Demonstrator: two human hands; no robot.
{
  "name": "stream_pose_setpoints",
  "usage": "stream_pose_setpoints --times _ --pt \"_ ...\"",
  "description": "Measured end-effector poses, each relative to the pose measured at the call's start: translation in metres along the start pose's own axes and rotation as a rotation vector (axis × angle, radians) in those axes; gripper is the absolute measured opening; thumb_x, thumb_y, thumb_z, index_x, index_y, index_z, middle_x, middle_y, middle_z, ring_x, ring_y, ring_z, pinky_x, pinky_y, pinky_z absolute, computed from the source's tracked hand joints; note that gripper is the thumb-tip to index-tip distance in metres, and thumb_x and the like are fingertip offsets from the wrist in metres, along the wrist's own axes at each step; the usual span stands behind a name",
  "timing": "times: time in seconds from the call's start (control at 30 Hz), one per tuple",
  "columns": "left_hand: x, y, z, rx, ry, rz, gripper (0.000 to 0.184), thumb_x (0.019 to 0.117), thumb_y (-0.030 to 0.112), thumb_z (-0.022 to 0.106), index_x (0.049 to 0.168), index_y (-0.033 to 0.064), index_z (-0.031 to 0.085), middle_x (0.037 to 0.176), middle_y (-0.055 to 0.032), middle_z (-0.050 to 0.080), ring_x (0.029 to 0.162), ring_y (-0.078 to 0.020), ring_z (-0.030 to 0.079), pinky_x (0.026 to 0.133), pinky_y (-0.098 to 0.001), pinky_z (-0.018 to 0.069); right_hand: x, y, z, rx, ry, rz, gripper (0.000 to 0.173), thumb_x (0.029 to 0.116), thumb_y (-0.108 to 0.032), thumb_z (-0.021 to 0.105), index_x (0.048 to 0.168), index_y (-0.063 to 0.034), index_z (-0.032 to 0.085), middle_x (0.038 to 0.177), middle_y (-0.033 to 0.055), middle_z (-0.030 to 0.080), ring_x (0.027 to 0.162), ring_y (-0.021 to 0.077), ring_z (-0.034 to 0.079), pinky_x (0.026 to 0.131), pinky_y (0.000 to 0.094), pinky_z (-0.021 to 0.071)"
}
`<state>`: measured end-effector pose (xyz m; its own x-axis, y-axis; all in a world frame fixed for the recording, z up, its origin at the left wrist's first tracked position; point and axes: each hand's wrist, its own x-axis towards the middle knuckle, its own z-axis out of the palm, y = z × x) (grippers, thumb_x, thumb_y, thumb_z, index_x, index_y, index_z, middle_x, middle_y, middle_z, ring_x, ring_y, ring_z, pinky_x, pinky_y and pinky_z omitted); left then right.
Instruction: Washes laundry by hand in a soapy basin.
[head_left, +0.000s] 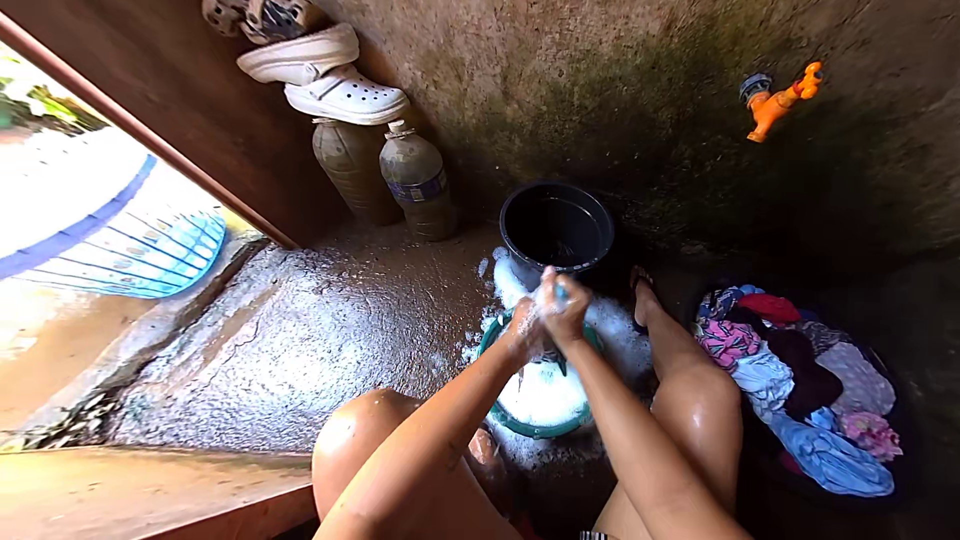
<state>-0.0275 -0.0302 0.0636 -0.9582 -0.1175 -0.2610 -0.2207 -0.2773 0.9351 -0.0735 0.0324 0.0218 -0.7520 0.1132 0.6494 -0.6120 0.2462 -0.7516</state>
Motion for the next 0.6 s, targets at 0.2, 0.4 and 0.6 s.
stream_pose_setpoints --times 0.2,0.4,0.6 --pt "0.019 -0.011 -0.028 1.122 -0.514 -0.270 0.057 0.0950 0.047 0.069 0.114 -0.0063 0.066 0.107 -0.0252 0.068 0.101 -0.0379 0.066 0.091 -0.0611 0.0503 0.064 0.028 -0.055 0.098 0.033 0.380 0.045 0.0999 -0.037 0.064 0.064 -0.0119 0.054 0.053 -0.0059 0.047 0.047 0.0063 0.047 0.050 0.0292 0.0449" --pt "0.016 0.023 -0.039 0.407 -0.268 -0.093 0.012 0.0996 0.010 0.059 0.100 0.0014 0.067 0.087 -0.0009 0.068 0.080 -0.0064 0.064 0.080 -0.0289 0.0552 0.068 0.048 -0.106 -0.248 -0.982 0.269 0.058 0.0736 -0.043 0.090 0.105 0.0024 0.072 0.097 0.0158 0.070 0.092 0.0270 0.066 0.089 0.0503 0.0534" --pt "0.025 0.015 -0.027 -0.251 0.055 -0.016 0.041 0.1051 0.049 0.049 0.116 0.0125 0.062 0.088 -0.0029 0.069 0.078 -0.0142 0.068 0.070 -0.0349 0.0597 0.026 0.053 -0.069 0.536 -0.422 0.448 0.031 0.0863 -0.014 0.075 0.113 0.0025 0.073 0.122 0.0119 0.072 0.114 0.0185 0.067 0.099 0.0384 0.0562"
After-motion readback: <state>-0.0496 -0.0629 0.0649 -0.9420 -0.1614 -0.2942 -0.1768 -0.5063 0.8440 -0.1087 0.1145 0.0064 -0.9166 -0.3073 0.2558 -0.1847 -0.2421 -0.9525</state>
